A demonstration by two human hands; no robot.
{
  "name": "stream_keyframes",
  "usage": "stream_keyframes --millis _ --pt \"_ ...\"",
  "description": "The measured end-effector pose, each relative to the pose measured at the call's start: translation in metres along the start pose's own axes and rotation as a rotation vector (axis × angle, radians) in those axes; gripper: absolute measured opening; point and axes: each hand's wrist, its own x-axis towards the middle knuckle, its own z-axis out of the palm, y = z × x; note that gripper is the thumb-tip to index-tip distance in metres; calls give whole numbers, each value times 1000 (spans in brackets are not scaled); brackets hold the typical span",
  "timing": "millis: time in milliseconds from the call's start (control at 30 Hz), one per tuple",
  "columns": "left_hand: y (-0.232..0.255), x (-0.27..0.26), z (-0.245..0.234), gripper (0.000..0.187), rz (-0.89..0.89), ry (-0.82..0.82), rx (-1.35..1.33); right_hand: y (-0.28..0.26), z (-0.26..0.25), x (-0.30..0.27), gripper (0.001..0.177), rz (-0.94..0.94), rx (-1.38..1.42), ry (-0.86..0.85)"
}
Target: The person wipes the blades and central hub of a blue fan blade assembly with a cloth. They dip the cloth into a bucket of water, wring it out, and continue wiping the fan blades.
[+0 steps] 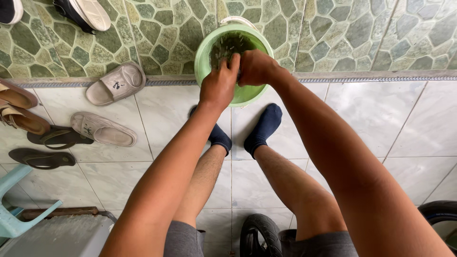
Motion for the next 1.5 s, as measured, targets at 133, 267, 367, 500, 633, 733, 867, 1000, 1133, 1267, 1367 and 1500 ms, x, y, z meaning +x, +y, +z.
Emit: stream_keyframes --millis 133,267,367,500,633,733,867,1000,1133,1267,1367,1500 --pt "1 12 -18 23 -68 -336 22 -20 6 -11 30 66 -46 32" --pt "4 25 -19 13 -149 -554 82 -35 30 -16 17 236 34 260" --pt "-4 34 -17 14 -201 -639 51 -30 44 -13 15 214 3 408" --pt "-13 31 -4 17 -236 -696 -55 -22 56 -9 11 39 -44 534" --pt "-23 28 7 18 -227 -670 -188 -17 55 -11 8 27 -102 526" --pt "-22 15 13 26 -363 -544 -207 -23 44 -6 22 56 -1 511" --pt "-19 -8 4 105 -234 -56 -604 -38 38 -20 57 61 210 695" --pt "14 -49 -31 82 -627 -235 -1080 -56 19 -68 77 136 179 955" --pt "68 -88 -88 69 -749 -257 -1520 -90 -21 -153 64 209 872 553" --pt "150 -135 -166 61 -847 -207 -1602 -144 -56 -267 63 150 1190 520" --pt "207 -166 -227 61 -631 -128 -1539 -177 -82 -355 62 111 1343 571" --pt "267 -198 -294 63 -105 -61 -1333 -212 -109 -468 44 50 1888 584"
